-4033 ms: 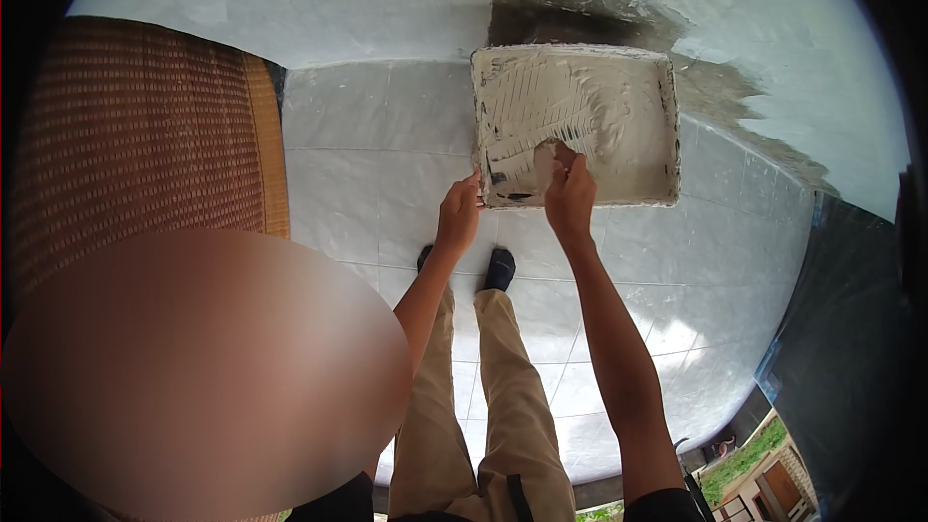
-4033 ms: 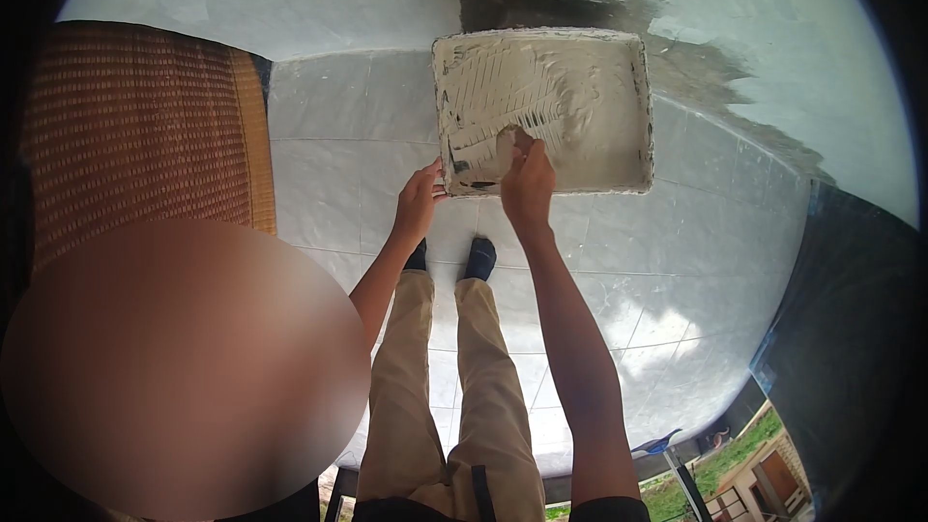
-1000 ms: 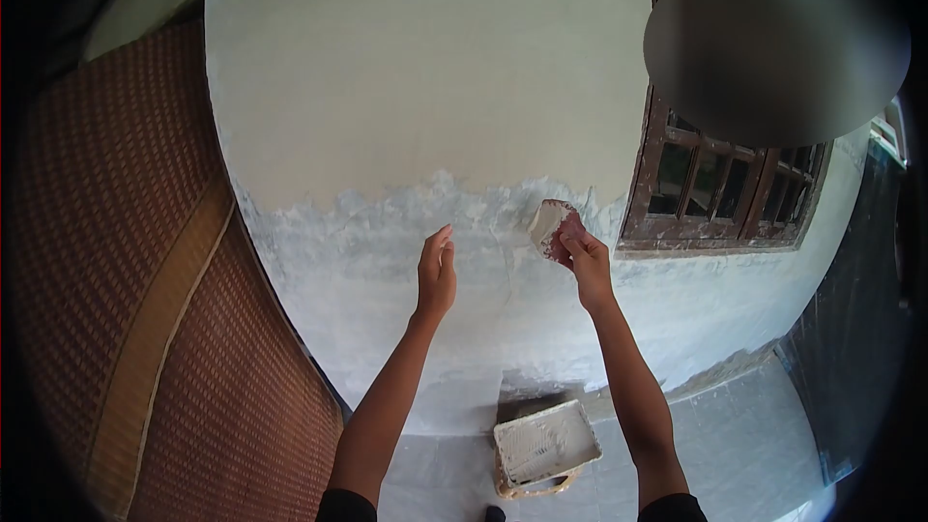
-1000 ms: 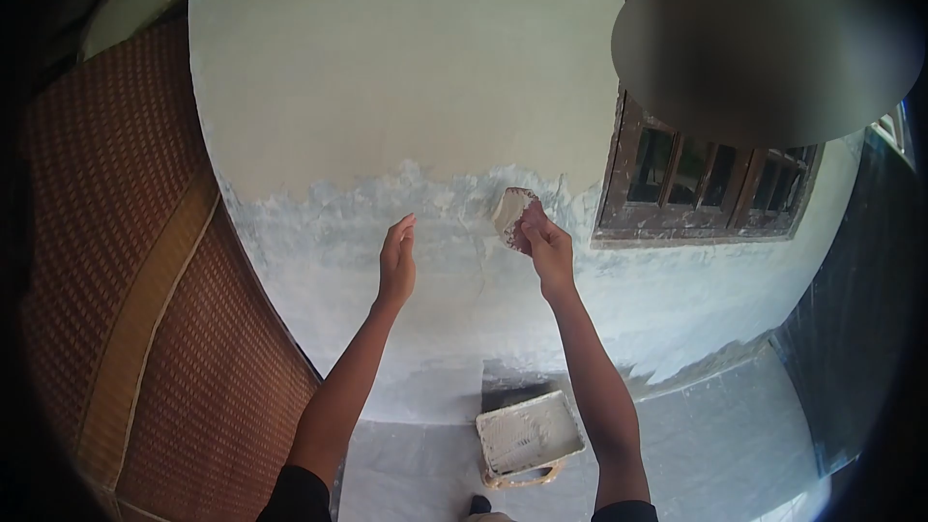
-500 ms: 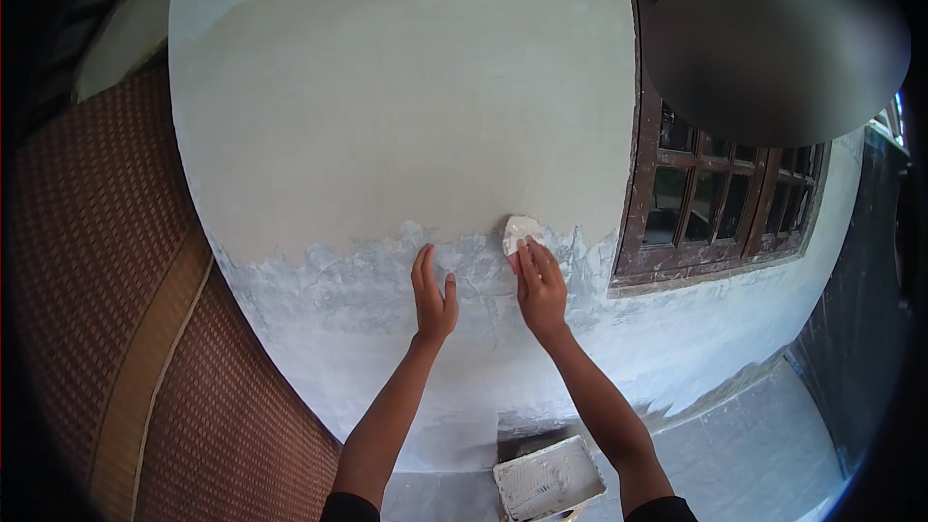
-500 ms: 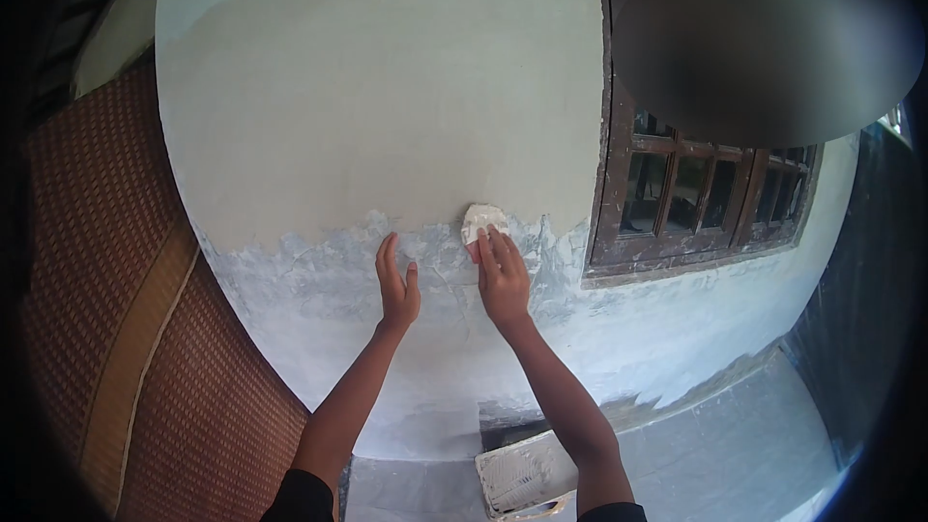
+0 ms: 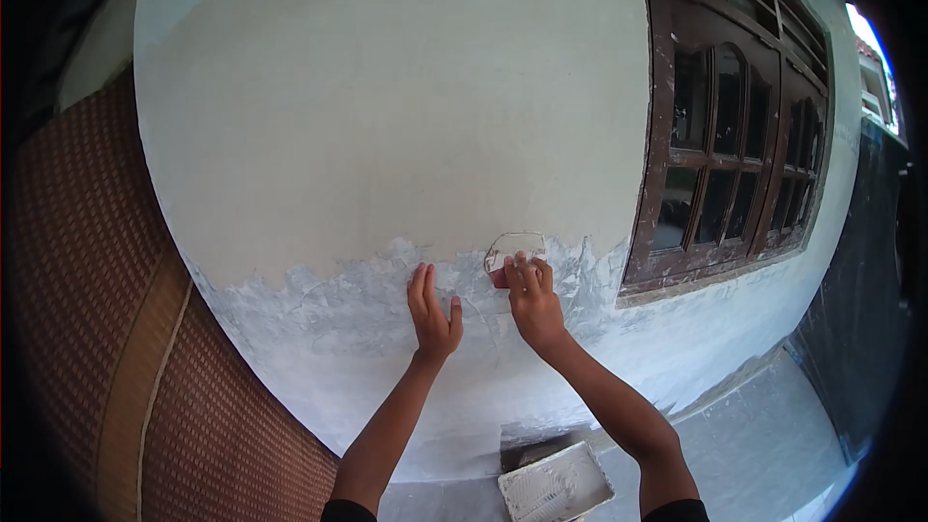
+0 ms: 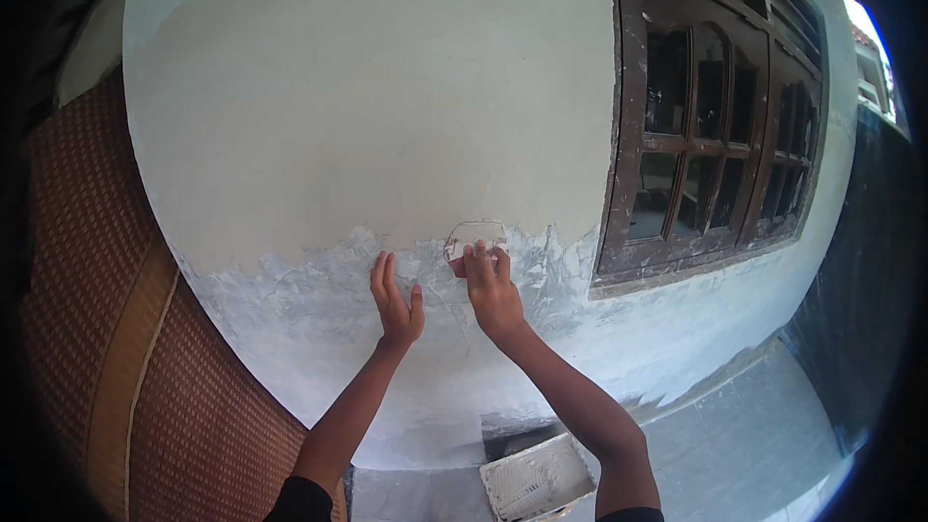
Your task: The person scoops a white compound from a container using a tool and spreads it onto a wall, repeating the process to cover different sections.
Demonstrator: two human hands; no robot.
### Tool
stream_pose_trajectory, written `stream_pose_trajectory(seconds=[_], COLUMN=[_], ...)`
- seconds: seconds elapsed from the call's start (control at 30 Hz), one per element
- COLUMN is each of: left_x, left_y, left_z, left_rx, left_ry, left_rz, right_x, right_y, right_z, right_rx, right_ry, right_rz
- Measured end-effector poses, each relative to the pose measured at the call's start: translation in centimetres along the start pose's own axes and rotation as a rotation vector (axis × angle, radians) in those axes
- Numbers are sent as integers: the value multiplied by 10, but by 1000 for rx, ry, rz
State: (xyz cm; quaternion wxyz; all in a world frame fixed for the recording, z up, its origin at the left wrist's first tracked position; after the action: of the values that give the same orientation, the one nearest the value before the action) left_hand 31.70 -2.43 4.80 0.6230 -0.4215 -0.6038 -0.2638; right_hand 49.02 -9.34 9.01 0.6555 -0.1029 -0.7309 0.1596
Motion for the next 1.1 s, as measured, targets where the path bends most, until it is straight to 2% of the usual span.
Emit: stream_pose_trajectory(seconds=[0.23,0.77,0.83,0.97,1.1], left_x=[-4,3,4,4,7], left_y=[14,4,-4,-14,-21], left_z=[0,-8,-13,-11,-6], left_rx=[85,84,110,7,96], left_ry=[0,-1,1,16,41], left_rz=[-59,-30,5,24,35], right_x=[-6,-46,-60,-72,-51], right_y=[4,2,1,-14,-42], right_z=[0,-10,-11,-8,-4], right_rx=[-138,-146,-115,-18,160], right_ry=[-85,-172,-144,-75,8], right_rz=[0,97,178,197,33])
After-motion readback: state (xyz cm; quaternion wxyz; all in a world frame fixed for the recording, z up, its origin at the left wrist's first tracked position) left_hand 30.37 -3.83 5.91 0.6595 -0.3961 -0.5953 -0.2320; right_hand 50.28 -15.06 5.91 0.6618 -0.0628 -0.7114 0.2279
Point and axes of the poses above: each hand's wrist, its own x-axis towards the middle knuckle, its own y-axis out of the palm, z = x × y, the point moved 1 cm from there along x, towards the middle knuckle, and after that the axes turned 7 degrees about y, right-handed, at the moved point
